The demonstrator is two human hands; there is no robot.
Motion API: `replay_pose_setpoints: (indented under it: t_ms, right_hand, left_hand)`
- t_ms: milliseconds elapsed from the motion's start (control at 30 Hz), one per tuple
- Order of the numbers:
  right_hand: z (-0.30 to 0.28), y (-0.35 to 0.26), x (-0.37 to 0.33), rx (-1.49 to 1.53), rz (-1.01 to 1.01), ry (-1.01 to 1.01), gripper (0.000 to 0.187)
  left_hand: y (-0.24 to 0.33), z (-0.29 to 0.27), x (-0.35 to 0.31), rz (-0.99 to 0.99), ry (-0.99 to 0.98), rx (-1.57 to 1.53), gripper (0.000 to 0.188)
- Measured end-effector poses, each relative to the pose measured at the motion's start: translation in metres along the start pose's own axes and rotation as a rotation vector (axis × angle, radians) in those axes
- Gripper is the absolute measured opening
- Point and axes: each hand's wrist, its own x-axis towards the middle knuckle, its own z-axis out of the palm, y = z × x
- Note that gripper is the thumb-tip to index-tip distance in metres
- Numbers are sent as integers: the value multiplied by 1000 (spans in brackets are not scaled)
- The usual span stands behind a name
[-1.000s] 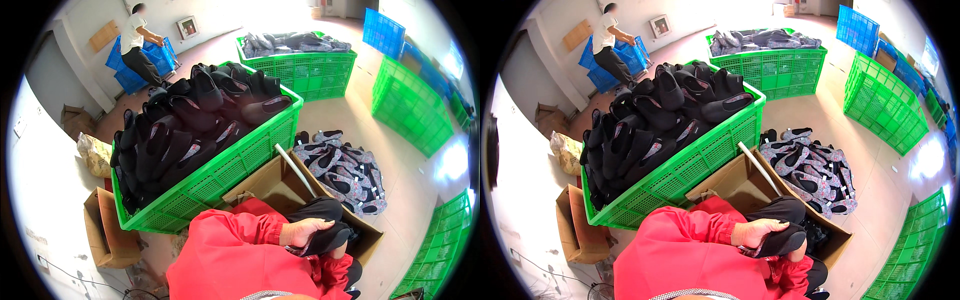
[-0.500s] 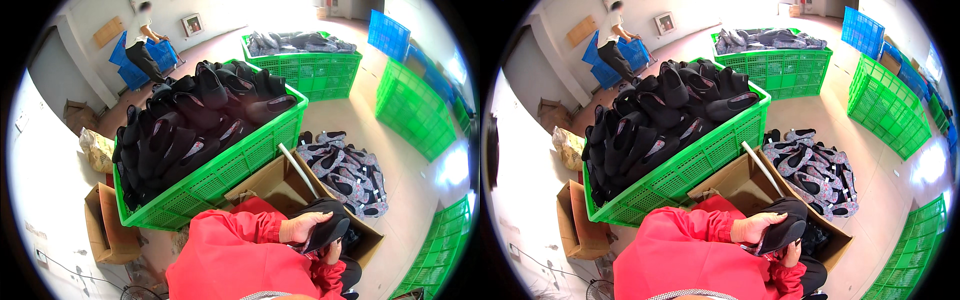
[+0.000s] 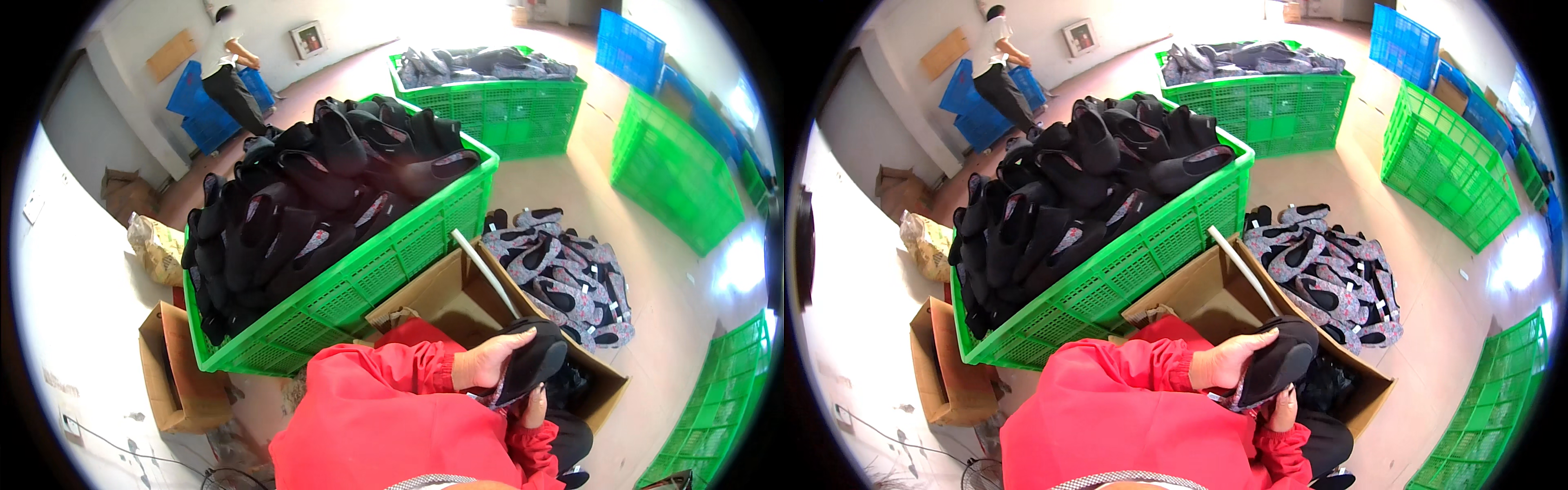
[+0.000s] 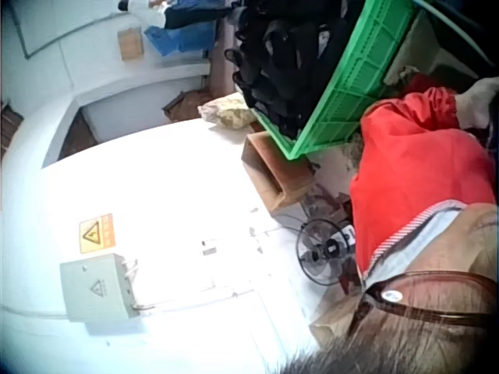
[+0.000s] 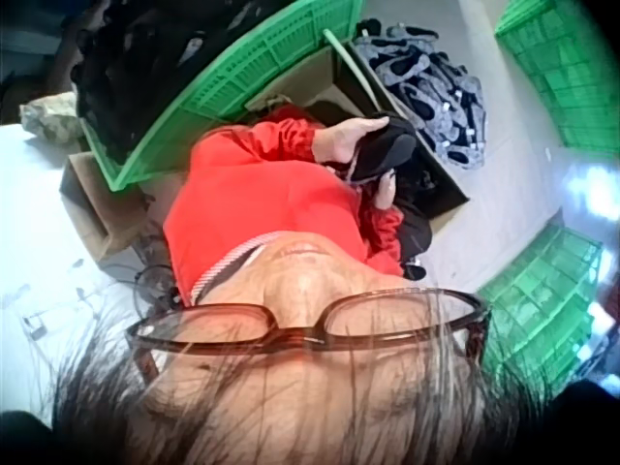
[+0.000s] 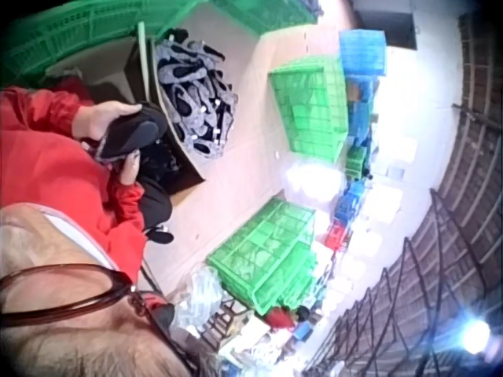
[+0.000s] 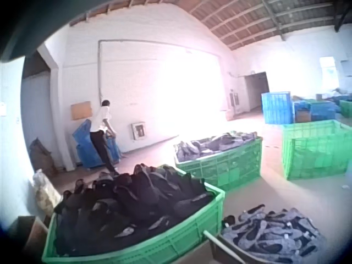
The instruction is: The person sits on the floor in a warehouse and assembles slippers by hand. They pick up a patterned insole and a black slipper upper, align them, and press the edges together to attach them. The person handles the items one at a time, occasionally inspecting the fit before placing the finished slipper into a green crate.
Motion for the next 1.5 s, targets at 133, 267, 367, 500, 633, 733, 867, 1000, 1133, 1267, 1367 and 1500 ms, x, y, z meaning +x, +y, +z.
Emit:
replay_pose_setpoints:
  t_ms: [133, 267, 367, 500, 633, 733, 867, 1000, 1133, 1267, 1367, 1500]
  right_hand:
    - [-18, 16, 0, 54, 144, -80, 43]
    - [-27, 34, -9, 119, 146, -80, 40]
    - [-16, 11, -13, 263, 167, -100, 35]
    - [-15, 2, -22, 273, 143, 81, 32]
    - [-30, -15, -21, 322, 24, 268, 31]
    - [-34, -24, -19, 157, -75, 389, 32]
    - [-20, -32, -21, 119, -163, 452, 35]
    - [-7, -26, -24, 90, -203, 423, 34]
    - [-5, -16, -25, -27, -272, 473, 33]
    - [-13, -4, -26, -108, -285, 482, 35]
    - [-11, -6, -28, -191, -291, 445, 35]
    - [-5, -15, -26, -87, -306, 404, 30]
  left_hand:
    - [14, -8, 1, -66, -18, -101, 49]
    - [25, 11, 6, 122, 3, 36, 52]
    - [30, -12, 18, 217, -217, 95, 58]
    - [34, -28, 32, 276, -155, 127, 48]
    - [49, -49, 42, 247, 322, 249, 33]
    - [46, -64, 32, 634, 622, 556, 22]
    - [14, -41, 20, 767, 383, 1066, 20]
    - [-22, -40, 29, 419, 318, 999, 27]
    - [-38, -29, 29, 308, 306, 1108, 27]
    - [-34, -42, 32, 255, 331, 1159, 18]
    - [-41, -36, 29, 274, 332, 1070, 12]
    - [-46, -36, 30, 389, 285, 985, 10]
